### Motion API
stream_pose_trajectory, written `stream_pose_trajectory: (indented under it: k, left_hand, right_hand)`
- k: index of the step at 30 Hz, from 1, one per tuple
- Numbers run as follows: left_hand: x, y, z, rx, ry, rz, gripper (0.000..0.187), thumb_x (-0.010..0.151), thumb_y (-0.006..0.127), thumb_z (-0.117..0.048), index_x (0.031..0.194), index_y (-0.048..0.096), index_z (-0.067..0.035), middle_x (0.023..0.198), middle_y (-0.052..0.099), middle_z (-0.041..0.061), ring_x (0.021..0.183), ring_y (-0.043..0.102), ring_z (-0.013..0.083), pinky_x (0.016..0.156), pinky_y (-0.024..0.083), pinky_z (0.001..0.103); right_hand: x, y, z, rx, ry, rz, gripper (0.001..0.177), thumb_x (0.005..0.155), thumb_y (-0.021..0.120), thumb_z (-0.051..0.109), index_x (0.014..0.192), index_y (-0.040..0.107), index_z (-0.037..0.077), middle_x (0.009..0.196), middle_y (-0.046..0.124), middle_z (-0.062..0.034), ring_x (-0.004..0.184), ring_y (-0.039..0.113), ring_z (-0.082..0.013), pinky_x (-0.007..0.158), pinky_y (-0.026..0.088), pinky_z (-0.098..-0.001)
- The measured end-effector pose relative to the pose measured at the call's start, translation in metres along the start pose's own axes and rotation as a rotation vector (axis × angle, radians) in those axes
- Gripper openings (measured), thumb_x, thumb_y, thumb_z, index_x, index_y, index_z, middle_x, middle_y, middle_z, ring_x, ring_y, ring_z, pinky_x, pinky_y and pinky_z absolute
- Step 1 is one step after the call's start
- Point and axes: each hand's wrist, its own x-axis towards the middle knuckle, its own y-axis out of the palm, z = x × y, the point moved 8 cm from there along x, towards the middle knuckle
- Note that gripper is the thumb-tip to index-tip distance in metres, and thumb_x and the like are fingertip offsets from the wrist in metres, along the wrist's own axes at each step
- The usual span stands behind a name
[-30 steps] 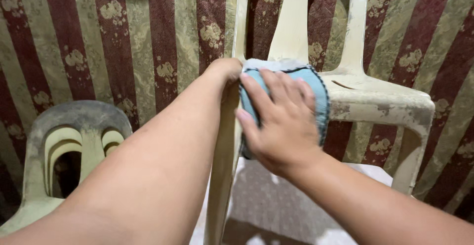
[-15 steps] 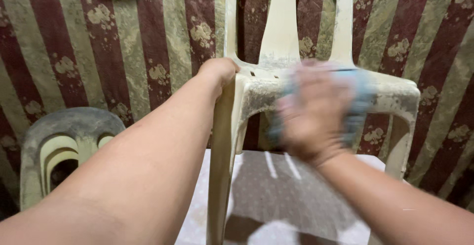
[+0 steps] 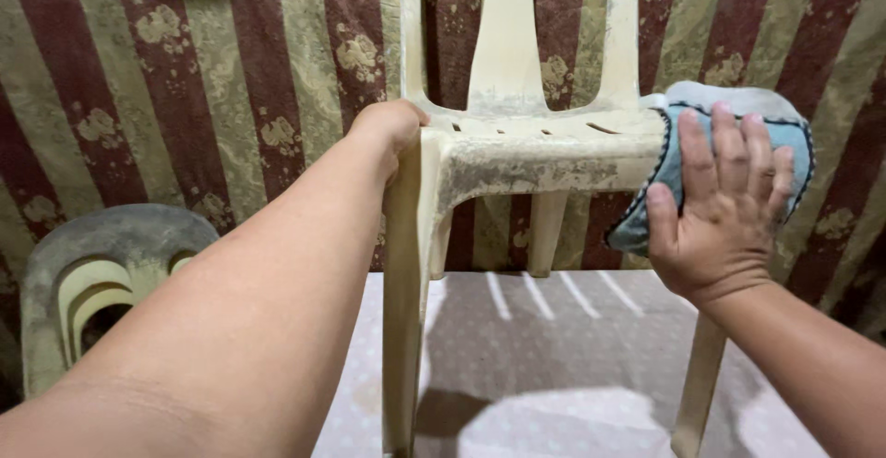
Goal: The person wipes a yellow plastic chair with a cloth, cleaning the seat, backrest, and legs. The person then moves the yellow chair aside and wipes a beige plastic chair in the same manner.
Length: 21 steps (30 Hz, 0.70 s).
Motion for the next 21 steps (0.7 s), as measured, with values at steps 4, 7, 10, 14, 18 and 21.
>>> stream_pose_trajectory:
  k: [4,7,10,14,18,21]
  left_hand:
    - [0.003,-0.003,0.0,-0.009,0.03,-0.043,0.033,0.085,0.067,-0.024,0.108,0.073,-0.001,0.114,0.072,0.024,0.104,0.068,0.0369,0.091,0.05,0.052]
    - [0.006,-0.002,-0.001,-0.045,0.049,-0.005,0.032,0.085,0.066,-0.023,0.107,0.074,-0.001,0.111,0.074,0.023,0.101,0.07,0.0374,0.088,0.052,0.051]
    - [0.005,0.007,0.003,-0.1,-0.007,0.105,0.033,0.086,0.063,-0.024,0.107,0.074,-0.001,0.11,0.076,0.024,0.1,0.072,0.0381,0.088,0.053,0.052]
    - [-0.008,0.0,-0.001,-0.042,-0.008,0.071,0.032,0.089,0.062,-0.024,0.11,0.073,-0.002,0.115,0.072,0.024,0.104,0.068,0.0379,0.092,0.05,0.053]
    - [-0.028,-0.009,-0.006,0.042,-0.021,0.001,0.032,0.094,0.062,-0.024,0.116,0.068,-0.002,0.12,0.067,0.023,0.108,0.064,0.0363,0.096,0.046,0.054]
    - [-0.037,-0.011,-0.01,0.056,-0.019,-0.027,0.033,0.094,0.063,-0.023,0.115,0.069,0.001,0.115,0.073,0.021,0.104,0.071,0.0323,0.096,0.05,0.048]
  right_hand:
    - [0.01,0.021,0.025,0.038,0.119,-0.048,0.069,0.106,0.037,0.035,0.166,0.025,0.004,0.173,0.019,-0.024,0.16,0.01,-0.0425,0.124,-0.007,-0.0591]
    - [0.016,0.046,0.088,0.175,0.064,0.207,0.071,0.095,0.044,0.038,0.159,0.029,0.011,0.167,0.024,-0.0157,0.157,0.015,-0.0334,0.124,-0.008,-0.0571]
    - [0.021,0.034,0.147,0.187,-0.264,0.069,0.068,0.101,0.045,0.041,0.161,0.032,0.011,0.167,0.028,-0.0194,0.154,0.022,-0.0382,0.123,0.0,-0.0559]
    - [0.025,0.028,0.109,0.146,-0.268,0.076,0.059,0.102,0.044,0.039,0.157,0.042,0.018,0.165,0.038,-0.0167,0.152,0.032,-0.0343,0.126,0.011,-0.0538]
    - [0.02,0.007,0.011,-0.075,-0.085,0.023,0.059,0.107,0.039,0.039,0.161,0.045,0.013,0.16,0.044,-0.0209,0.149,0.036,-0.0382,0.123,0.015,-0.0571]
    - [0.011,-0.013,-0.049,-0.069,0.121,-0.113,0.057,0.115,0.034,0.037,0.163,0.045,0.009,0.156,0.051,-0.0254,0.144,0.044,-0.0437,0.119,0.025,-0.0598]
